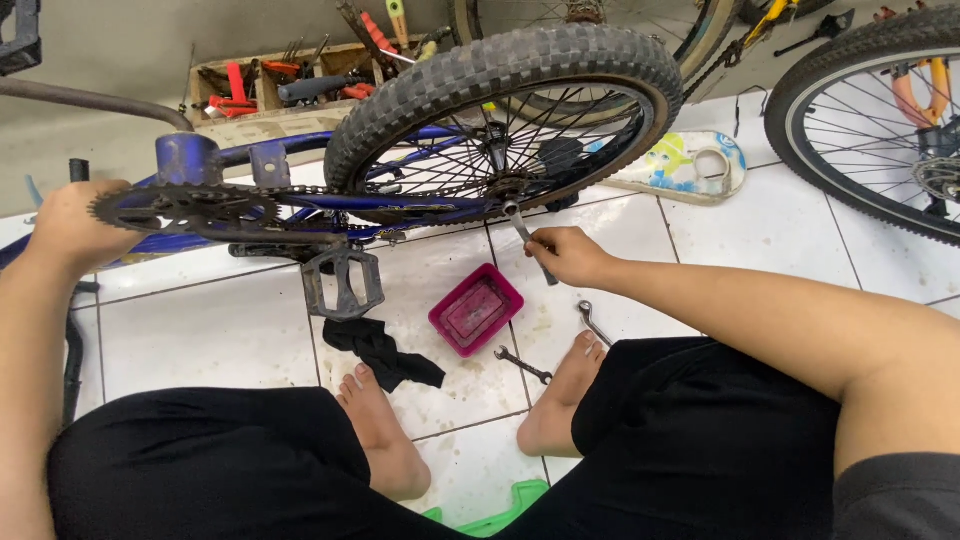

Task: Loosening the rear wheel axle nut of a bicycle using a wrench

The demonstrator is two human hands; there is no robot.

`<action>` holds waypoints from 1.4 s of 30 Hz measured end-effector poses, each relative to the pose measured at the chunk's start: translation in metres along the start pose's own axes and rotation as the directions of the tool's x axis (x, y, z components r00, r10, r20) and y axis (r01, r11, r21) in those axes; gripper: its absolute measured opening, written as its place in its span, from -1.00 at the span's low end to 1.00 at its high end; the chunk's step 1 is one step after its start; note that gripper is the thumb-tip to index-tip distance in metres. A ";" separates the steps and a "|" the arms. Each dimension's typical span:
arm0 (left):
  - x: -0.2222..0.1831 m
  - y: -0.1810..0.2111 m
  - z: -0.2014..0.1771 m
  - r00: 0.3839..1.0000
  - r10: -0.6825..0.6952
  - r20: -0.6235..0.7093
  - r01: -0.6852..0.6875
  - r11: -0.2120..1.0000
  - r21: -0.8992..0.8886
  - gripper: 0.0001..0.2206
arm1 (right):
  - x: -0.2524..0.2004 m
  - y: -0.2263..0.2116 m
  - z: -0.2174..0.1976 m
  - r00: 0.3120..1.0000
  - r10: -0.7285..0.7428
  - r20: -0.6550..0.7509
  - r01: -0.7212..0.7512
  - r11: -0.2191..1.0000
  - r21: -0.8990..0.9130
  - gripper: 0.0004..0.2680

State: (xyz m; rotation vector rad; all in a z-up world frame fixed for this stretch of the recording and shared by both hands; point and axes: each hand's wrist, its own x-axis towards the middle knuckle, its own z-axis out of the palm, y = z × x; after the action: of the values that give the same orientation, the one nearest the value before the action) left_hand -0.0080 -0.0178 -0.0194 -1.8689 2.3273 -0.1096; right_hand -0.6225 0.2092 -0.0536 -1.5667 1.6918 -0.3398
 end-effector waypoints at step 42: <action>-0.001 0.003 -0.006 1.000 0.011 -0.022 -0.011 1.000 -0.010 -0.75 | -0.027 -0.106 -0.098 0.852 -0.514 0.096 0.176 0.109 -0.978 -0.89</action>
State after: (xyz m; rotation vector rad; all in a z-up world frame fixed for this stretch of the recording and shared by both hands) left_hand -0.0115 -0.0160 -0.0141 -1.8686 2.3569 -0.1182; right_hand -0.6163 0.1829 0.0903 -3.0759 1.7617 0.5217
